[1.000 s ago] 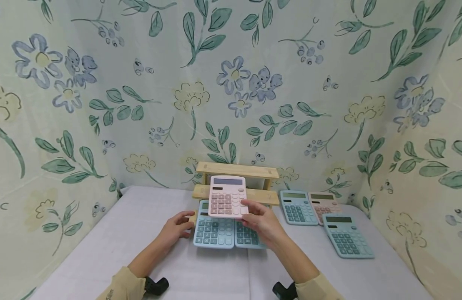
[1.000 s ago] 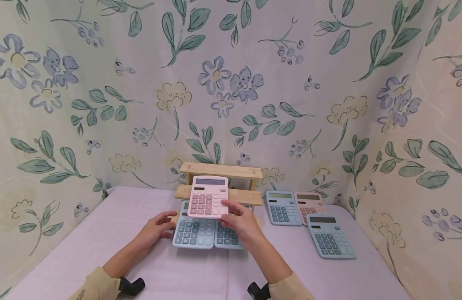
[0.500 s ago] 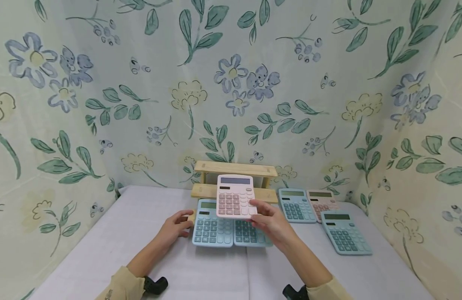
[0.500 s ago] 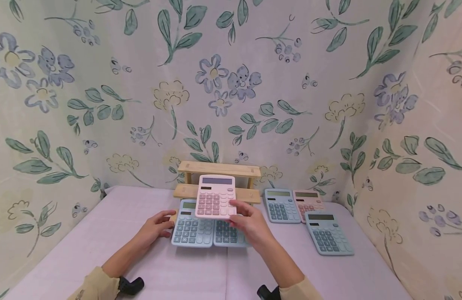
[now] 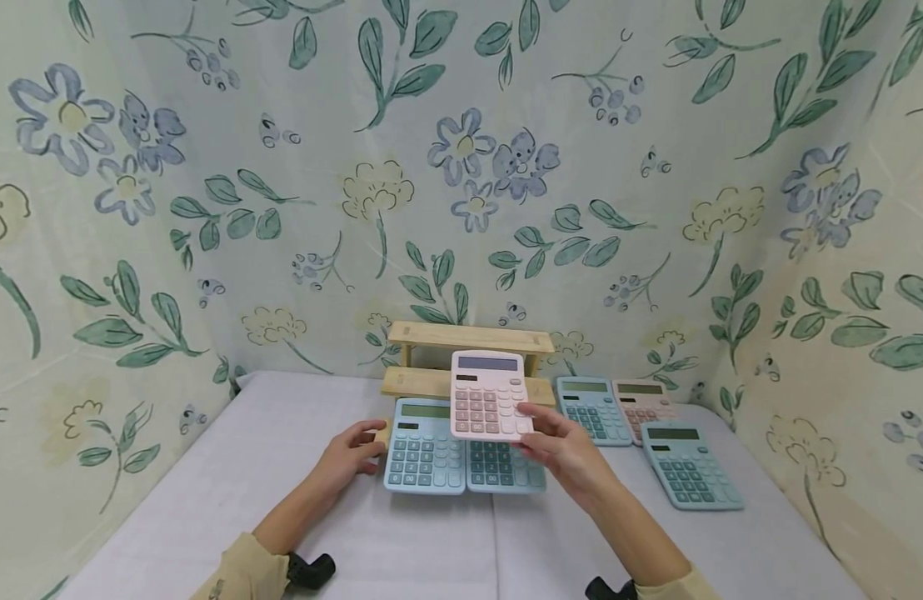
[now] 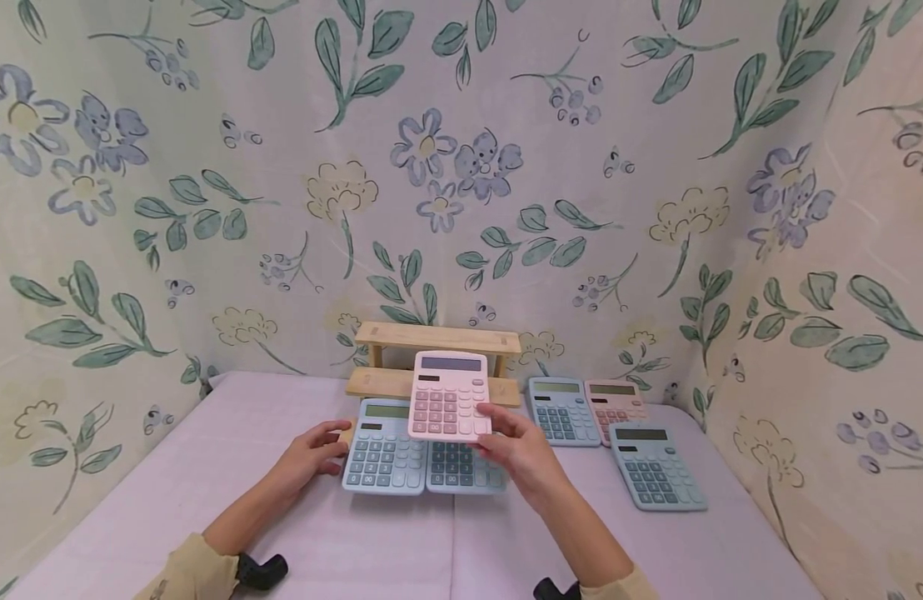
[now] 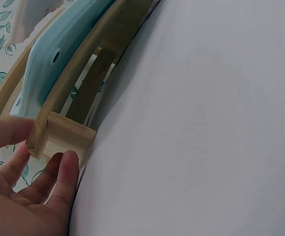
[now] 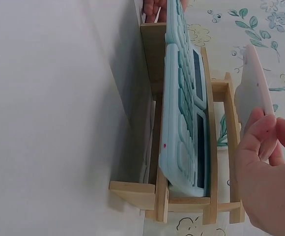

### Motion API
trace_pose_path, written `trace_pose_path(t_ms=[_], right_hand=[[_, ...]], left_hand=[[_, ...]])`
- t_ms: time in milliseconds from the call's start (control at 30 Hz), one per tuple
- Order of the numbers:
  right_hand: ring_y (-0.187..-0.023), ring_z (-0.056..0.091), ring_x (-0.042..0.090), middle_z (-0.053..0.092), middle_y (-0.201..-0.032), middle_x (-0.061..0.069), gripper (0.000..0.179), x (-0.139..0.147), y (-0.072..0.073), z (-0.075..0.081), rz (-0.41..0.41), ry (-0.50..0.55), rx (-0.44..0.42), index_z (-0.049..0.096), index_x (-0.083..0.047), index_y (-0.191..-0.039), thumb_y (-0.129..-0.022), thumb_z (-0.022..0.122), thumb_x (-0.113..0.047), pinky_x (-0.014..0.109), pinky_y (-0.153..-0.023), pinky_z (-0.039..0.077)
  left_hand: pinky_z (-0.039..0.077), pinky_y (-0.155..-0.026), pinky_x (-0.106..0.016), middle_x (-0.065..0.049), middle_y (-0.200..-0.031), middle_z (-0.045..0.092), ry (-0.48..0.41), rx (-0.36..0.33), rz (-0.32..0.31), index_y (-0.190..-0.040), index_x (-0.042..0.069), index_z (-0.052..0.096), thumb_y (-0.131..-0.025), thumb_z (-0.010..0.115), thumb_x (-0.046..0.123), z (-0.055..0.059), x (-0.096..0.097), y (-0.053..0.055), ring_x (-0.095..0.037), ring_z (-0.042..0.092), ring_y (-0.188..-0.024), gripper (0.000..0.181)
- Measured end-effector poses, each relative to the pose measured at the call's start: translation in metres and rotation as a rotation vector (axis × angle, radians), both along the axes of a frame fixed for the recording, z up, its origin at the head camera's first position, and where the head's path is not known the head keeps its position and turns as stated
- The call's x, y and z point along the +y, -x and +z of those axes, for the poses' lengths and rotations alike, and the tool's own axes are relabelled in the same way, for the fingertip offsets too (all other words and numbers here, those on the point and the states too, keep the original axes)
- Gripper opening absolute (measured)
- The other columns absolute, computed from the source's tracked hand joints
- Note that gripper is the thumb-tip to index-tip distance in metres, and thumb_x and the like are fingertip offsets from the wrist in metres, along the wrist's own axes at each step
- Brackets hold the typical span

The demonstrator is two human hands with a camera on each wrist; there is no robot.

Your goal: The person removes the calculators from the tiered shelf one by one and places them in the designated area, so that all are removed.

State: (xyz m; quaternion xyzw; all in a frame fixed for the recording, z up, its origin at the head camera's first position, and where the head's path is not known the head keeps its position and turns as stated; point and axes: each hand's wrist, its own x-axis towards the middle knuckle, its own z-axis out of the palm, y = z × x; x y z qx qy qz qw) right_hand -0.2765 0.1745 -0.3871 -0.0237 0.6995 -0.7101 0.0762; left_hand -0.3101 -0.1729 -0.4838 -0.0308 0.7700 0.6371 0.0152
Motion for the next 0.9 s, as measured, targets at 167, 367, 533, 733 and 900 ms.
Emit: trace_pose_path(t_ms=[167,367,533,733,900], right_hand=[[-0.104,0.065,0.028,0.053,-0.131,0.016,0.047,0.01,-0.002,-0.001,-0.032,-0.019,-0.013,0.06,-0.014,-0.138,-0.094,0.061,0.0,0.032,-0.09,0.055],[-0.105,0.066,0.028,0.053,-0.133,0.017,0.049,0.021,-0.005,-0.001,-0.054,-0.02,-0.023,0.058,-0.012,-0.14,-0.093,0.06,0.002,0.034,-0.093,0.056],[-0.108,0.066,0.026,0.052,-0.137,0.018,0.05,0.032,-0.006,-0.001,-0.058,-0.013,-0.032,0.054,-0.009,-0.143,-0.095,0.058,0.002,0.036,-0.098,0.055],[-0.106,0.067,0.028,0.054,-0.137,0.016,0.052,0.045,-0.01,-0.003,-0.097,-0.014,-0.048,0.055,-0.01,-0.143,-0.093,0.063,0.002,0.037,-0.098,0.055],[-0.107,0.066,0.027,0.054,-0.138,0.014,0.053,0.056,-0.015,-0.004,-0.104,-0.026,-0.054,0.052,-0.01,-0.145,-0.094,0.063,-0.001,0.033,-0.094,0.055]], left_hand=[[0.058,-0.077,-0.034,-0.013,-0.12,0.062,-0.002,0.0,-0.003,-0.136,0.012,0.059,-0.096,0.064,0.017,0.001,-0.001,0.0,-0.022,0.063,-0.097,0.041],[0.058,-0.077,-0.034,-0.014,-0.121,0.062,-0.012,-0.001,-0.007,-0.136,0.012,0.059,-0.096,0.064,0.017,0.001,-0.002,-0.001,-0.022,0.064,-0.097,0.041],[0.058,-0.077,-0.034,-0.014,-0.121,0.062,-0.007,-0.003,-0.004,-0.136,0.012,0.059,-0.096,0.063,0.017,0.001,-0.002,0.0,-0.023,0.063,-0.097,0.041],[0.058,-0.079,-0.034,-0.013,-0.121,0.06,0.0,-0.003,-0.006,-0.137,0.013,0.059,-0.097,0.063,0.018,0.001,-0.001,0.0,-0.021,0.063,-0.096,0.041],[0.058,-0.078,-0.034,-0.013,-0.122,0.061,-0.007,-0.001,-0.007,-0.137,0.013,0.059,-0.097,0.063,0.018,0.001,-0.001,0.0,-0.022,0.063,-0.096,0.041]])
